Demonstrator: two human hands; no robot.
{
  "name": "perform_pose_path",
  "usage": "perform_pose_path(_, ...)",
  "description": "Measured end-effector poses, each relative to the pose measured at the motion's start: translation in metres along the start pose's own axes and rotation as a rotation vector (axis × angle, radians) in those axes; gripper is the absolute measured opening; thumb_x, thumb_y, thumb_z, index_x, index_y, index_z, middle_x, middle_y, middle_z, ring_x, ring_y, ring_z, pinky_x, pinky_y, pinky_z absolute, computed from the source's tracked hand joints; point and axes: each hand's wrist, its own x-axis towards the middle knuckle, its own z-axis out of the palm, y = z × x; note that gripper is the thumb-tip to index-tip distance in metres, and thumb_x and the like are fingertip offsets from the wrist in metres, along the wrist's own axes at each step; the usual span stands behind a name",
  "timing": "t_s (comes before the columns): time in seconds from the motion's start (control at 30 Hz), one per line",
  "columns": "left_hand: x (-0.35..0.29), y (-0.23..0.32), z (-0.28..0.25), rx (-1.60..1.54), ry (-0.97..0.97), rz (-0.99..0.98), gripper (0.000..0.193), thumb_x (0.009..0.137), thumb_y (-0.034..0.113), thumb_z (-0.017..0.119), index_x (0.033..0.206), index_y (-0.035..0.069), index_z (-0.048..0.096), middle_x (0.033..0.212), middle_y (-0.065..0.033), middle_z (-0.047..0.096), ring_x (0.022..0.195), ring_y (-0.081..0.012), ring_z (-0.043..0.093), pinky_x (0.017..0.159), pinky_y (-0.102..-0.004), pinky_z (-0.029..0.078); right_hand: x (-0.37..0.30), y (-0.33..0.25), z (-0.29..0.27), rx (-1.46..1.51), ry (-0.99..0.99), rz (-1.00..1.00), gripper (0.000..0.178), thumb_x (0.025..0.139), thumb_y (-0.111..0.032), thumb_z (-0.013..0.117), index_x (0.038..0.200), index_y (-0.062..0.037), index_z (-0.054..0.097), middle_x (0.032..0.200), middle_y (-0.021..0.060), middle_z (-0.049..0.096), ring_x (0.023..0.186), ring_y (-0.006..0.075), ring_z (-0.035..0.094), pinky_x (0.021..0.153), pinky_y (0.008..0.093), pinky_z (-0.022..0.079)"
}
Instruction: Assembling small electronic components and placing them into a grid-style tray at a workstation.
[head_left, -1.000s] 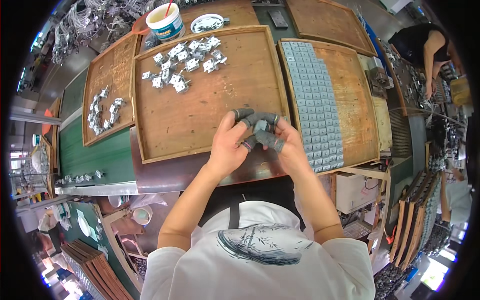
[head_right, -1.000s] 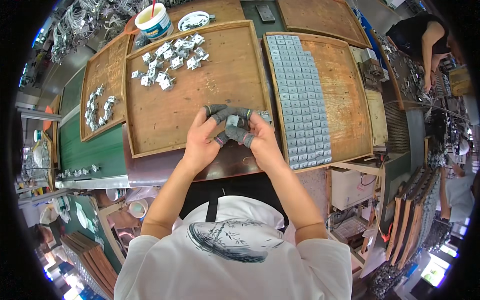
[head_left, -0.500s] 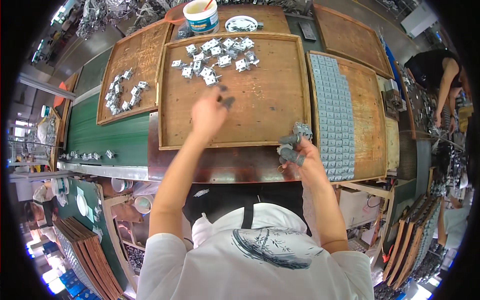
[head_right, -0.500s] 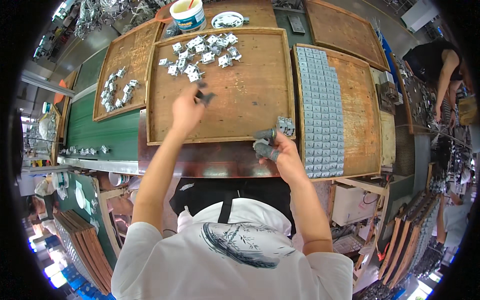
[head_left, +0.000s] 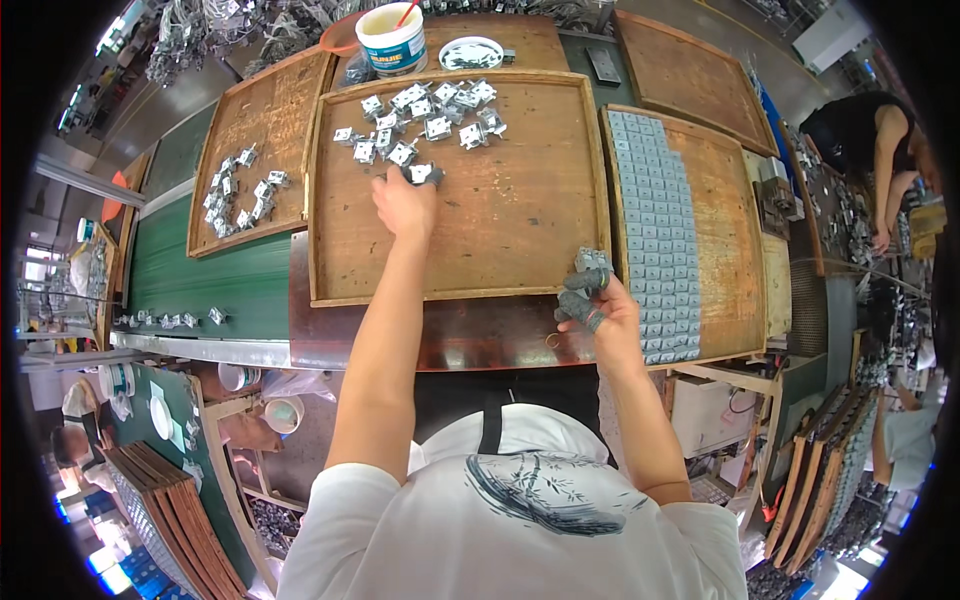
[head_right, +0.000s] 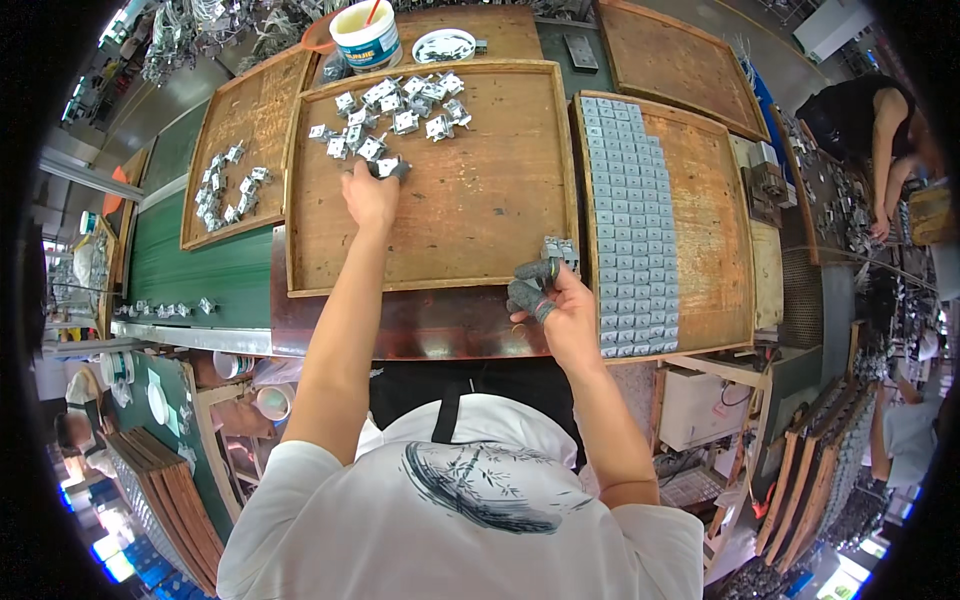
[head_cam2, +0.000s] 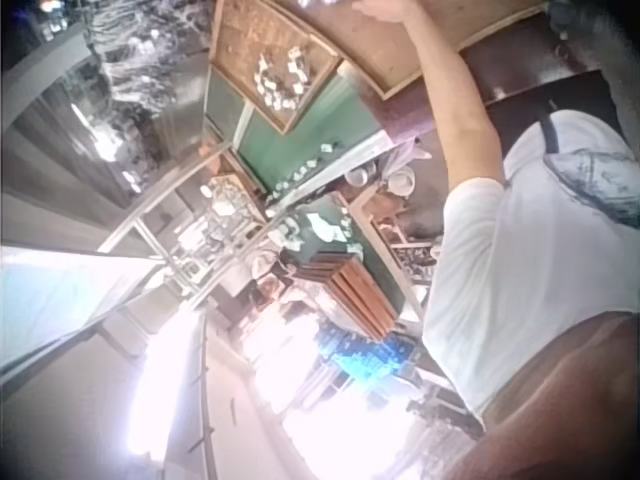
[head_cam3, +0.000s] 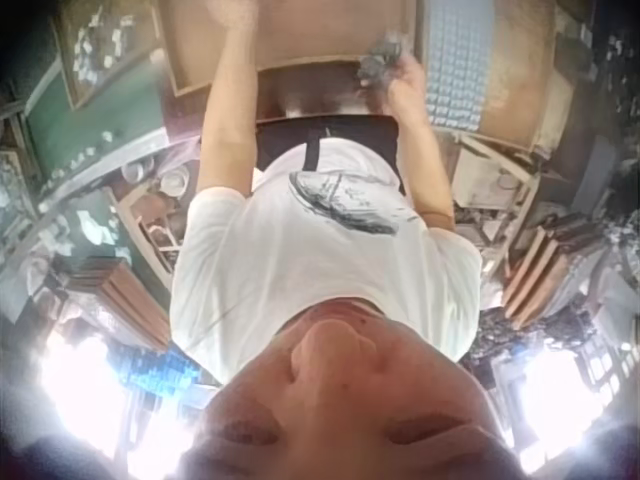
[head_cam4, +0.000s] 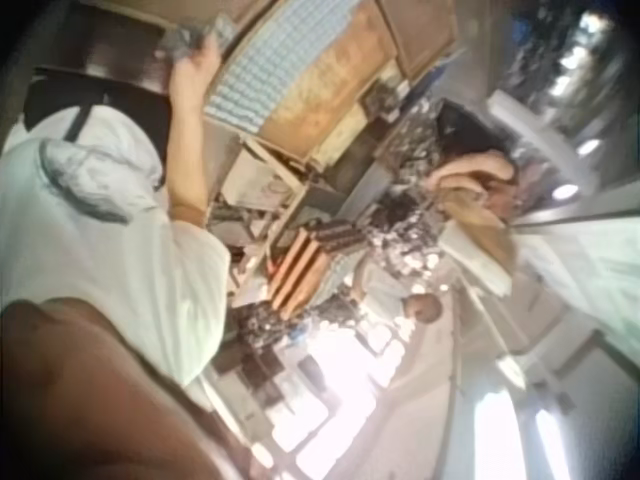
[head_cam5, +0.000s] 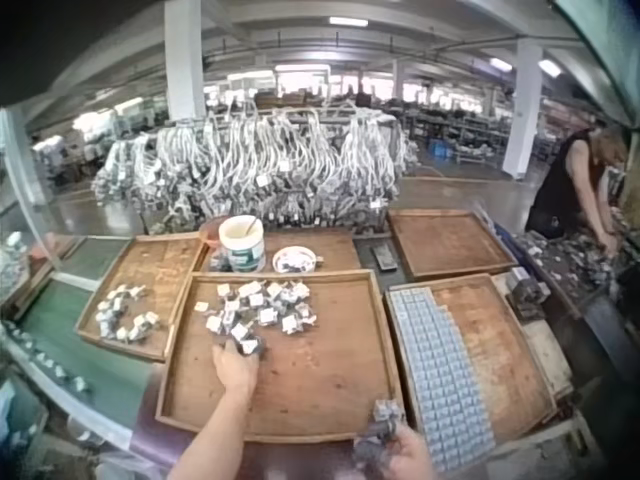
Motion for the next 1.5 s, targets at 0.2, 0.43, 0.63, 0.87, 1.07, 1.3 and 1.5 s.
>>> perform_pose_path(0.2, -0.051, -0.002, -0.039, -0.521, -0.363, 0.26, 0.03, 0.08, 0.0, 0.07, 0.105, 0.005, 0.055, 0.106, -0.0133, 0.061, 0.097, -0.0291, 0.064, 0.081, -0.0369, 0.053, 0.006, 0.004, 0.005, 0.125, 0.153, -0.104, 0.024, 0.09, 0.003, 0.065, 0.113, -0.0005, 0.06, 0.092, 0.0071, 0.066, 0.085, 0.016, 0.066, 0.066, 0.03, 0.058)
perform_pose_path(0.43, -0.124, 0.001, -0.115, -1.089, -0.977, 0.092, 0.03, 0.085, -0.01, 0.066, 0.112, 0.001, 0.061, 0.11, -0.0014, 0.057, 0.1, -0.0124, 0.061, 0.087, -0.0279, 0.052, -0.018, -0.032, 0.013, -0.23, -0.046, 0.028, 0.038, 0.086, -0.01, 0.073, 0.12, -0.0015, 0.057, 0.098, 0.0092, 0.068, 0.076, 0.0211, 0.069, 0.066, 0.0316, 0.057)
perform_pose_path(0.63, -0.145, 0.003, -0.138, -1.156, -1.035, 0.15, 0.035, 0.085, -0.008, 0.067, 0.118, 0.001, 0.064, 0.112, -0.0011, 0.06, 0.103, -0.0137, 0.061, 0.091, -0.0286, 0.051, -0.024, -0.04, 0.022, -1.018, -0.051, -0.598, 0.03, 0.079, -0.013, 0.077, 0.1, -0.0004, 0.059, 0.087, 0.0141, 0.063, 0.075, 0.0326, 0.065, 0.063, 0.0377, 0.051)
perform_pose_path(0.87, -0.163, 0.012, -0.138, -0.909, -0.968, 0.333, 0.038, 0.088, -0.013, 0.057, 0.125, -0.003, 0.059, 0.123, -0.0055, 0.054, 0.116, -0.017, 0.056, 0.1, -0.0302, 0.046, -0.023, -0.037, 0.029, -1.16, -0.039, -0.722, 0.026, 0.072, -0.002, 0.076, 0.094, 0.0003, 0.062, 0.084, 0.0139, 0.058, 0.075, 0.0357, 0.061, 0.064, 0.042, 0.049)
perform_pose_path(1.07, -0.166, 0.016, -0.123, -1.069, -0.976, 0.203, 0.045, 0.089, -0.011, 0.058, 0.132, 0.0, 0.056, 0.116, -0.0067, 0.054, 0.111, -0.0168, 0.057, 0.094, -0.0271, 0.046, -0.016, -0.025, 0.025, -1.125, 0.053, -0.731, 0.029, 0.068, 0.001, 0.074, 0.094, 0.0005, 0.063, 0.084, 0.0143, 0.059, 0.077, 0.0359, 0.061, 0.065, 0.0431, 0.05)
perform_pose_path(1.3, -0.171, 0.021, -0.116, -0.744, -0.796, 0.536, 0.064, 0.075, -0.011, 0.062, 0.137, 0.001, 0.051, 0.116, -0.018, 0.052, 0.111, -0.0345, 0.053, 0.1, -0.0377, 0.042, -0.015, -0.016, 0.021, -1.243, 0.087, -0.708, 0.033, 0.071, 0.0, 0.073, 0.103, 0.0008, 0.066, 0.087, 0.0155, 0.061, 0.079, 0.0357, 0.063, 0.066, 0.0425, 0.051)
perform_pose_path(1.5, -0.178, 0.036, -0.106, -0.559, -0.574, 0.712, 0.072, 0.065, -0.006, 0.07, 0.134, -0.003, 0.051, 0.111, -0.0192, 0.052, 0.103, -0.0394, 0.052, 0.094, -0.0417, 0.046, -0.013, -0.014, 0.015, -1.168, 0.059, -0.65, 0.036, 0.072, -0.005, 0.075, 0.105, 0.0028, 0.062, 0.091, 0.017, 0.063, 0.081, 0.0362, 0.064, 0.069, 0.0414, 0.052)
